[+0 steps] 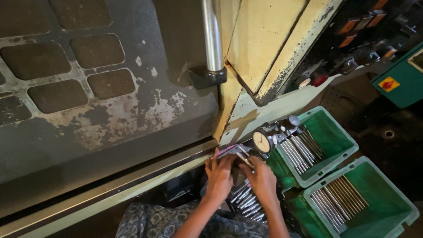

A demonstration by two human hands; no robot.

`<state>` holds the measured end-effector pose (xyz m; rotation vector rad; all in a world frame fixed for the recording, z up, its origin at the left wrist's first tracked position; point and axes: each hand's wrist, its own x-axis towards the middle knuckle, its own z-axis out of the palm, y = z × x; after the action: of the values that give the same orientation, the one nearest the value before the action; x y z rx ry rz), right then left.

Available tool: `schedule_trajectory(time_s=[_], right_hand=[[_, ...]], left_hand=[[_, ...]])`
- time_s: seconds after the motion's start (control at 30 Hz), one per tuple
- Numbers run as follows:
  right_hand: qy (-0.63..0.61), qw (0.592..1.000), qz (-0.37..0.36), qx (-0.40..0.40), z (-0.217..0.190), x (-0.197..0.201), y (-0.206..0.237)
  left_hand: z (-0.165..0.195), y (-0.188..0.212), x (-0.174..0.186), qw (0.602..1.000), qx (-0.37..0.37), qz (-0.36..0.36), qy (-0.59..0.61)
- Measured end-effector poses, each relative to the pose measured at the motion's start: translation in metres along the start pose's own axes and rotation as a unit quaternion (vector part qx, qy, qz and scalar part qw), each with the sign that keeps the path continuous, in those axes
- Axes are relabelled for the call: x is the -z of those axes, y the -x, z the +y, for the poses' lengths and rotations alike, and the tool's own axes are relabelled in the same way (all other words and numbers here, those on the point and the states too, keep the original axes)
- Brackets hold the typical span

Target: The person opens a machine door, retrieves a metal rod, and measures it with a dial caliper. They then close the door, mark a grid on the machine's exterior with a pen, and repeat the process with another rod.

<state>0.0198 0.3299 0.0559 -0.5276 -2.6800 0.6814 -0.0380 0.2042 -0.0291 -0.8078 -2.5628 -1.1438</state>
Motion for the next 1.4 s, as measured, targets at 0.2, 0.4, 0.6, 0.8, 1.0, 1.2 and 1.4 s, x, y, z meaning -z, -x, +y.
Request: schedule_trajectory(time_s=[0.2, 0.4, 0.6, 0.8, 1.0, 1.2, 1.4], right_hand=[[0.081, 0.991, 0.083, -0.059, 0.036, -0.009, -0.007], [0.088, 0.983, 0.033, -0.159, 0.045, -0.022, -0.013], [0.022, 0.994, 0.11, -0.011, 0.032, -0.012, -0.009], [0.04, 0.991, 0.1, 0.081, -0.009, 0.021, 0.022], [-0.264, 0.961, 0.01, -0.084, -0.033, 0.013, 0.031], [-0.348, 0.934, -0.018, -0.074, -0.015, -0.01, 0.028], [-0.276, 0.957, -0.062, -0.066, -0.002, -0.027, 0.026]], left_hand=[[0.0, -0.002, -0.003, 1.0, -0.009, 0.003, 0.006], [-0.001, -0.001, -0.004, 1.0, -0.019, -0.006, -0.008], [-0.005, 0.001, -0.005, 0.999, -0.035, -0.01, 0.01], [-0.021, 0.009, 0.004, 0.999, -0.045, -0.003, 0.019], [-0.02, 0.029, 0.029, 0.99, 0.002, 0.035, 0.14], [-0.004, 0.029, 0.021, 0.997, -0.008, 0.003, 0.082], [-0.005, 0.035, 0.003, 0.997, 0.007, 0.048, 0.065]])
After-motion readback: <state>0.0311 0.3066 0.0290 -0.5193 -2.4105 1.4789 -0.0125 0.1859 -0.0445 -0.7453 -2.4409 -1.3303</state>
